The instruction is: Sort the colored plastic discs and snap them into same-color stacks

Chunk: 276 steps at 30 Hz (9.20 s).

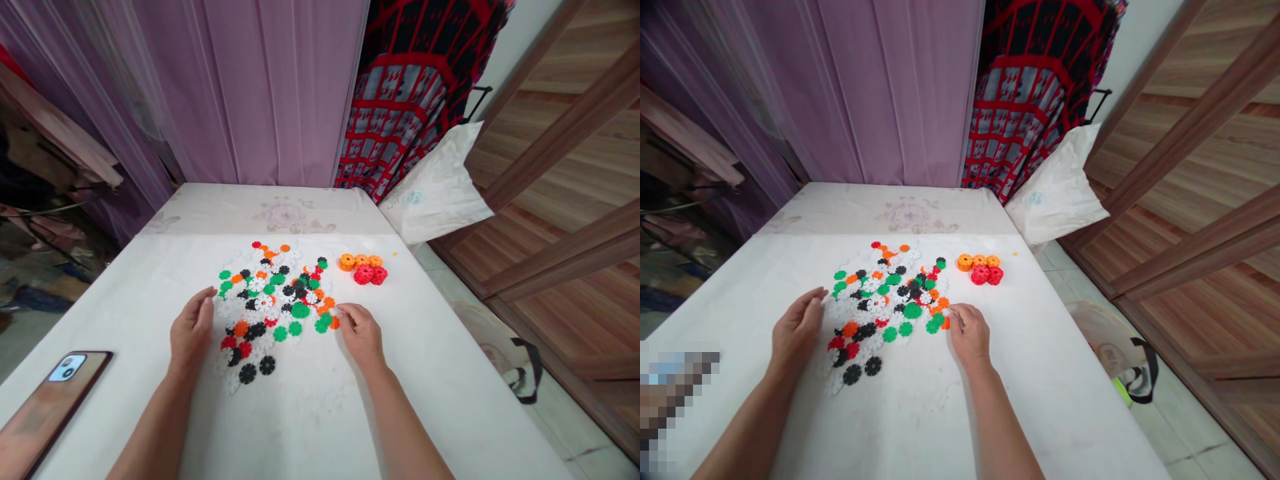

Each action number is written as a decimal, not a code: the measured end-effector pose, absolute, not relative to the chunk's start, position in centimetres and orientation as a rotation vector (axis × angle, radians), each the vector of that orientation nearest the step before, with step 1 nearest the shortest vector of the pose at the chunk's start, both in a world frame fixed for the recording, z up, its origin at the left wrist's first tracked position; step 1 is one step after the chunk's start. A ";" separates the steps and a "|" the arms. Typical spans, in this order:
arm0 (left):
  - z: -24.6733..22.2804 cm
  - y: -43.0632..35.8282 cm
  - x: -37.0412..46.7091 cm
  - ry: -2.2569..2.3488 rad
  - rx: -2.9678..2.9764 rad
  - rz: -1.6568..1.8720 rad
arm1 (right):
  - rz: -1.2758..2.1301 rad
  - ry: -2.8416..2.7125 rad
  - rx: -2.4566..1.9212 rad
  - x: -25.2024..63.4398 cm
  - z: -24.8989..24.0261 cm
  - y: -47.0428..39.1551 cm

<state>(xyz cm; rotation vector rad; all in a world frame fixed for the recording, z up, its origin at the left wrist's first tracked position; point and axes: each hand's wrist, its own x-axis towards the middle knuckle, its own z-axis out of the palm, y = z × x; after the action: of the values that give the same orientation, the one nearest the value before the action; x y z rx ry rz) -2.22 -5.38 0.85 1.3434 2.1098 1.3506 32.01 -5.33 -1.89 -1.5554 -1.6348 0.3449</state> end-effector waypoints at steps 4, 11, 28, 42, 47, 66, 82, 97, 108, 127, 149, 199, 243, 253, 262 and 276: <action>-0.1 -5.2 -2.3 2.020 1.345 1.301 | 0.286 -1.653 -1.577 31.8 -2.0 -5.4; -0.9 -6.1 -2.3 2.011 1.404 1.266 | 0.242 -1.671 -1.567 31.0 -2.1 -6.1; -0.9 -5.5 -1.7 1.715 1.302 1.471 | 0.009 -1.787 -1.445 28.7 -2.1 -6.0; -1.4 -4.3 -2.0 1.594 1.029 1.687 | 0.317 -2.208 -1.305 19.0 0.5 -2.3; -1.4 -3.9 -1.9 1.584 0.962 1.729 | 0.369 -2.219 -1.423 18.4 0.9 -2.0; -1.0 -4.0 -1.4 1.661 1.083 1.626 | 0.456 -2.180 -1.509 17.1 1.5 -1.1; -0.8 -4.1 -1.3 1.649 1.061 1.593 | 0.479 -1.714 -1.573 25.3 1.2 -0.3; -0.8 -4.1 -1.6 1.724 1.094 1.566 | 0.390 -1.527 -1.858 33.7 -1.6 -1.2; -0.5 -4.0 -1.4 1.693 0.999 1.610 | 0.496 -2.027 -1.515 20.1 2.9 0.4; -0.8 -4.0 -1.4 1.691 1.122 1.568 | 0.445 -2.316 -1.602 14.1 3.5 2.3; -0.7 -4.1 -1.6 1.792 1.183 1.467 | 0.350 -1.538 -1.742 33.4 -1.0 -1.5; -0.6 -4.0 -1.4 1.802 1.218 1.441 | 0.083 -2.079 -1.383 24.4 0.6 -2.4; 0.1 -4.3 -1.1 1.871 1.288 1.384 | 0.225 -2.293 -1.927 20.6 4.6 -3.3; 0.1 -4.3 -1.0 1.850 1.298 1.392 | 0.411 -2.203 -1.923 20.8 4.0 -2.1; 0.2 -4.3 -1.0 1.874 1.274 1.376 | 0.386 -2.271 -1.912 21.0 4.5 -1.9; 0.0 -4.3 -1.1 1.879 1.306 1.383 | 0.292 -2.421 -1.630 21.0 3.9 -1.5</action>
<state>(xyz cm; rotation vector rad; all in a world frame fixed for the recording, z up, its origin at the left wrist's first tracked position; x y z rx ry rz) -1.08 -4.28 -0.03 1.3055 1.8793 1.3833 20.99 -1.47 3.89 -1.6303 -2.4207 0.2919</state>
